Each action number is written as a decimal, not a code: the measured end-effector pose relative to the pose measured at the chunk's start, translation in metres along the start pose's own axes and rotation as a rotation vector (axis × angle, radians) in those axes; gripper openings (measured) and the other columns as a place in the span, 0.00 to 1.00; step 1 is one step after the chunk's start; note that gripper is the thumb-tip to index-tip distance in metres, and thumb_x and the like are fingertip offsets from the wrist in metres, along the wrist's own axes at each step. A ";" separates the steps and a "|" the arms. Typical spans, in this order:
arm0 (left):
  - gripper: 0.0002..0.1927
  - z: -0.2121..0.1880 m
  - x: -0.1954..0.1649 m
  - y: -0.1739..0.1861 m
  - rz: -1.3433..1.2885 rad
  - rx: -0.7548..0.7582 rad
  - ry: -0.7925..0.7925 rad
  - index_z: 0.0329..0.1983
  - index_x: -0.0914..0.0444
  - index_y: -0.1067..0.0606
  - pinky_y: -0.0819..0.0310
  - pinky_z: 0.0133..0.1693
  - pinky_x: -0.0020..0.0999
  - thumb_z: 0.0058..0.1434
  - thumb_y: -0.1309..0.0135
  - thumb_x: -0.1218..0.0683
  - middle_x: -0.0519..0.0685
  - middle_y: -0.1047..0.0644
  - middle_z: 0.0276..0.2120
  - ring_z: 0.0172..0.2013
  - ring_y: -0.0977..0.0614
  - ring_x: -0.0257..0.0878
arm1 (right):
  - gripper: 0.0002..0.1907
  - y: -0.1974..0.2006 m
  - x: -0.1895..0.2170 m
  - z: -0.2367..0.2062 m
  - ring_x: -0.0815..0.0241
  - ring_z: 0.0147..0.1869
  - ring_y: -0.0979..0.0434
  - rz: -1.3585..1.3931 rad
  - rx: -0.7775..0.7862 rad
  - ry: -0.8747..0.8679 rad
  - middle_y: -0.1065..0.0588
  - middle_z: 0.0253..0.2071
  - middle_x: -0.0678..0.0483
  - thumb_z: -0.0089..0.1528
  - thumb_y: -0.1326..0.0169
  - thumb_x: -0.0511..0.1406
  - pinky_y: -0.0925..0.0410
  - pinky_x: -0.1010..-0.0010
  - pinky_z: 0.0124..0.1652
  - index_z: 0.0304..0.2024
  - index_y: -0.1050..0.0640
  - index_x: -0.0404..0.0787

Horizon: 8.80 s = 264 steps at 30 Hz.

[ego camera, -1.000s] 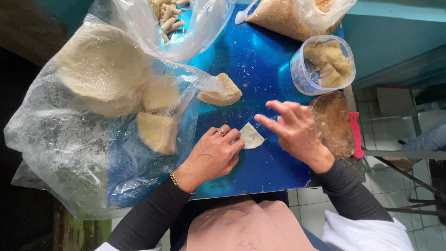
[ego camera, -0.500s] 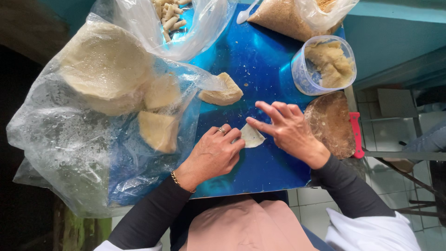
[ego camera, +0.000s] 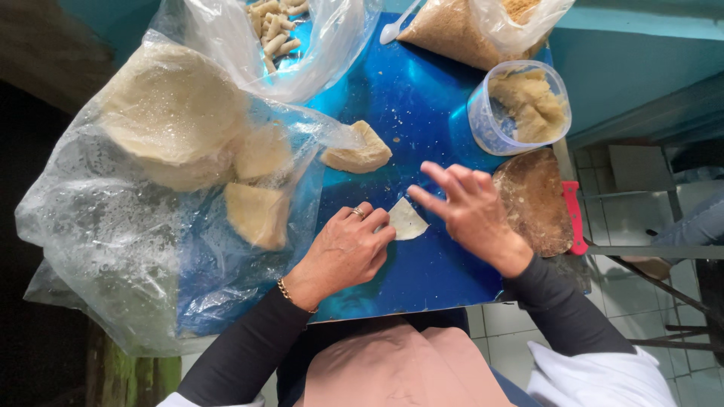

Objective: The person sits at a table and wraps filled pastries. They take a thin dough wrapper, spoon brown filling from a bag onto it, fold the wrapper over into a triangle, pinch the edges closed, and place the finished piece into a plastic bag with other completed pieces.

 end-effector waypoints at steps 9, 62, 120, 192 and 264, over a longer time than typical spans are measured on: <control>0.09 0.007 0.003 0.002 -0.007 0.033 0.003 0.33 0.61 0.26 0.31 0.39 0.42 0.49 0.40 0.58 0.48 0.27 0.36 0.41 0.24 0.46 | 0.31 -0.002 -0.065 -0.009 0.47 0.74 0.39 -0.303 -0.005 -0.459 0.35 0.71 0.47 0.64 0.38 0.44 0.49 0.42 0.69 0.66 0.25 0.34; 0.08 0.054 0.015 0.002 -0.080 0.050 0.031 0.35 0.62 0.26 0.33 0.36 0.40 0.52 0.41 0.60 0.47 0.26 0.38 0.37 0.25 0.45 | 0.06 -0.060 -0.342 0.065 0.54 0.34 0.26 0.096 -0.355 -0.512 0.28 0.30 0.53 0.68 0.39 0.37 0.33 0.61 0.36 0.39 0.14 0.43; 0.27 0.022 -0.031 -0.002 0.033 -0.044 0.011 0.59 0.56 0.25 0.31 0.53 0.46 0.53 0.42 0.55 0.57 0.31 0.60 0.56 0.27 0.53 | 0.05 0.025 0.002 -0.056 0.55 0.29 0.25 0.579 -0.116 -0.525 0.27 0.30 0.52 0.63 0.40 0.34 0.32 0.65 0.30 0.41 0.17 0.42; 0.12 0.019 -0.016 -0.002 -0.177 -0.134 0.064 0.42 0.61 0.25 0.30 0.38 0.40 0.55 0.37 0.59 0.46 0.22 0.36 0.37 0.21 0.44 | 0.12 0.020 0.051 -0.026 0.53 0.44 0.21 0.551 -0.273 -0.458 0.21 0.43 0.52 0.58 0.35 0.31 0.27 0.65 0.41 0.44 0.19 0.40; 0.05 0.046 0.011 -0.012 -0.226 -0.075 0.121 0.39 0.61 0.25 0.27 0.36 0.43 0.61 0.42 0.57 0.50 0.29 0.34 0.38 0.22 0.49 | 0.09 0.004 0.026 0.007 0.50 0.42 0.22 0.503 -0.179 -0.319 0.23 0.40 0.52 0.59 0.35 0.34 0.29 0.63 0.38 0.40 0.21 0.39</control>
Point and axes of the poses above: each hand's wrist, its own z-axis towards the middle knuckle, its own y-axis out of the back of the hand, x = y × z, the point moved 1 cm from there along z, towards the middle knuckle
